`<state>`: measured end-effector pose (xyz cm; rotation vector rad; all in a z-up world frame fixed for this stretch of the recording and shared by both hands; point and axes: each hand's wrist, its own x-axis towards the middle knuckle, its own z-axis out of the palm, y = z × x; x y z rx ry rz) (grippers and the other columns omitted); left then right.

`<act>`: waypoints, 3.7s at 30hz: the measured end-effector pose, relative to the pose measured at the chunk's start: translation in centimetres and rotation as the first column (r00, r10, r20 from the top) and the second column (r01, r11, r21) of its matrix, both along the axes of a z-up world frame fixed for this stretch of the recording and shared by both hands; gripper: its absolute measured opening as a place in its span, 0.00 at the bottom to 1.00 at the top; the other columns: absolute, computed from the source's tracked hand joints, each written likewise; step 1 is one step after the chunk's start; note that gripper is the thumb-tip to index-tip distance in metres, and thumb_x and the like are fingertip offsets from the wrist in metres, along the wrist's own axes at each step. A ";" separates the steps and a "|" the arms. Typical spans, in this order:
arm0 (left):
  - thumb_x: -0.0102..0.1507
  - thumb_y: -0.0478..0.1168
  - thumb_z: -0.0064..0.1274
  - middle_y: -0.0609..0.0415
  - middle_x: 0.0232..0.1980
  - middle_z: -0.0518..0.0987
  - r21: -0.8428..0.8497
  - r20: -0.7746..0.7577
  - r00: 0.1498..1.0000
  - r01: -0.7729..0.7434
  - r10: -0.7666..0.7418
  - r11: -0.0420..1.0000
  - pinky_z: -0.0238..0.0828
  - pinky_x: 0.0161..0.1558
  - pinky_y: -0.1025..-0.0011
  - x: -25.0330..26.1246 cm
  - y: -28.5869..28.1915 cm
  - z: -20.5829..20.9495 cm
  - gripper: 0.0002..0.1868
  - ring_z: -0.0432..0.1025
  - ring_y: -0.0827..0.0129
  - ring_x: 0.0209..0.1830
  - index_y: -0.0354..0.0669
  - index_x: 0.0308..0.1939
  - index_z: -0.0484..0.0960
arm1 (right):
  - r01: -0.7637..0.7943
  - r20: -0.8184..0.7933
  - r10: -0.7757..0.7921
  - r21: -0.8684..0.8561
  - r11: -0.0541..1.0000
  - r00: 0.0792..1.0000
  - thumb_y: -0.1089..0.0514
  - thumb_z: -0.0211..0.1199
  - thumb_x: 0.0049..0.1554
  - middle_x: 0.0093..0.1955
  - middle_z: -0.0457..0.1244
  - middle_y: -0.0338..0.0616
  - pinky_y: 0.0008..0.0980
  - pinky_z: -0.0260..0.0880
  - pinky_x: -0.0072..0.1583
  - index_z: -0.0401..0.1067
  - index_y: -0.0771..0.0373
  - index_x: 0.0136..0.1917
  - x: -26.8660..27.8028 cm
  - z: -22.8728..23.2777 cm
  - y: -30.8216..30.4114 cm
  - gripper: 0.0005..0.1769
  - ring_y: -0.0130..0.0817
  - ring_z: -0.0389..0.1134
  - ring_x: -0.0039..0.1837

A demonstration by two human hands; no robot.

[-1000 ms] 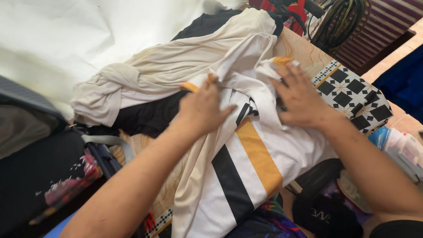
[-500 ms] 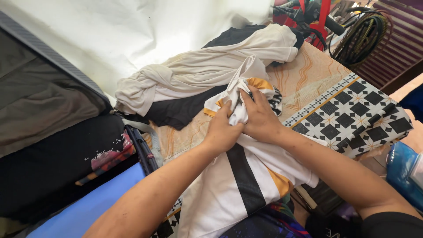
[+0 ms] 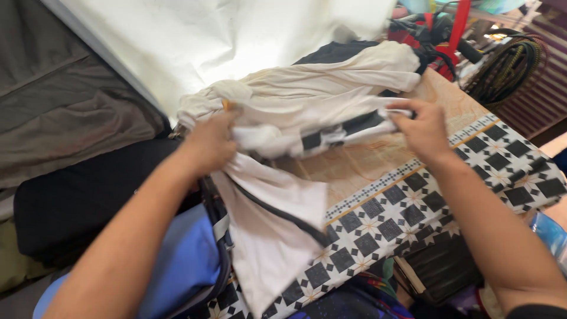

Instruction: The person organizes a suitcase by pressing down on already packed clothing, then picks up a white shirt, unfolds it on a patterned surface, and smooths it out by hand.

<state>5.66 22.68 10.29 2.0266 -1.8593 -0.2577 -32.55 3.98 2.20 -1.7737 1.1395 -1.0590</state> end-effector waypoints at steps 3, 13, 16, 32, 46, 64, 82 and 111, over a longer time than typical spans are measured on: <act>0.59 0.28 0.47 0.37 0.62 0.77 0.037 0.403 0.915 -0.011 -0.005 0.999 0.69 0.59 0.54 2.0 -0.6 2.1 0.22 0.71 0.44 0.63 0.35 0.58 0.77 | -0.140 0.190 0.105 0.185 0.973 0.976 0.67 0.63 0.58 0.42 0.66 0.39 0.21 0.64 0.41 0.77 0.69 0.58 -1.6 -1.0 -0.5 0.14 0.21 0.63 0.38; 0.52 0.34 0.63 0.42 0.54 0.80 0.311 0.525 0.812 0.093 -0.253 0.946 0.74 0.50 0.58 -2.1 -8.6 6.4 0.25 0.75 0.51 0.54 0.37 0.54 0.80 | -0.011 -0.244 0.167 0.535 0.845 0.955 0.63 0.62 0.57 0.33 0.61 0.45 0.30 0.52 0.35 0.77 0.62 0.66 -10.8 -4.8 0.5 0.23 0.32 0.56 0.33; 0.56 0.49 0.67 0.51 0.51 0.83 0.324 0.051 0.949 0.278 -0.310 0.905 0.70 0.55 0.65 -1.8 -12.1 6.1 0.24 0.77 0.59 0.51 0.47 0.54 0.84 | 0.071 -0.307 0.137 0.581 0.811 0.942 0.61 0.62 0.60 0.37 0.65 0.49 0.31 0.58 0.37 0.77 0.63 0.66 -15.0 -5.3 0.1 0.21 0.33 0.61 0.37; 0.56 0.26 0.45 0.47 0.44 0.85 -0.606 -0.192 0.975 -0.026 -0.115 0.795 0.73 0.52 0.59 -5.2 -32.2 -8.1 0.19 0.79 0.51 0.48 0.45 0.45 0.85 | 0.033 -0.672 -0.203 -0.256 0.966 0.712 0.57 0.62 0.63 0.50 0.69 0.58 0.44 0.69 0.58 0.80 0.54 0.63 -13.8 -4.4 -6.0 0.16 0.55 0.70 0.56; 0.68 0.41 0.57 0.47 0.39 0.85 -0.452 -0.364 0.918 -0.027 -0.157 0.892 0.75 0.46 0.62 -9.3 -34.4 -4.7 0.11 0.81 0.59 0.40 0.33 0.44 0.81 | 0.392 -0.697 -0.214 0.105 0.914 0.684 0.58 0.63 0.65 0.36 0.66 0.63 0.41 0.68 0.42 0.76 0.52 0.72 -17.3 -0.6 -4.1 0.21 0.46 0.67 0.36; 0.61 0.27 0.52 0.43 0.48 0.83 -0.315 -0.172 0.935 0.245 -0.309 0.917 0.73 0.50 0.64 -9.1 -37.0 -6.3 0.20 0.78 0.57 0.47 0.39 0.56 0.85 | 0.243 -0.567 -0.360 -0.273 0.931 0.741 0.62 0.66 0.62 0.48 0.66 0.53 0.38 0.70 0.53 0.80 0.55 0.64 -18.6 -2.6 -4.4 0.17 0.45 0.70 0.49; 0.65 0.40 0.62 0.55 0.53 0.81 -0.588 0.495 0.806 0.586 -0.326 0.557 0.60 0.65 0.50 -15.8 -27.0 -4.7 0.14 0.73 0.61 0.57 0.44 0.53 0.82 | 0.069 -0.631 -0.508 -0.586 0.807 0.586 0.52 0.69 0.64 0.76 0.57 0.55 0.55 0.52 0.77 0.73 0.65 0.73 -13.3 -1.3 -3.1 0.27 0.53 0.54 0.78; 0.65 0.45 0.51 0.44 0.39 0.84 -0.141 -0.319 0.913 -0.313 0.256 0.939 0.72 0.46 0.52 -7.8 -24.3 -5.2 0.11 0.79 0.48 0.44 0.41 0.45 0.75 | -0.317 -0.661 -0.134 -0.516 0.796 0.739 0.42 0.58 0.67 0.77 0.55 0.63 0.64 0.39 0.75 0.66 0.64 0.75 8.7 -0.5 -14.7 0.31 0.64 0.50 0.79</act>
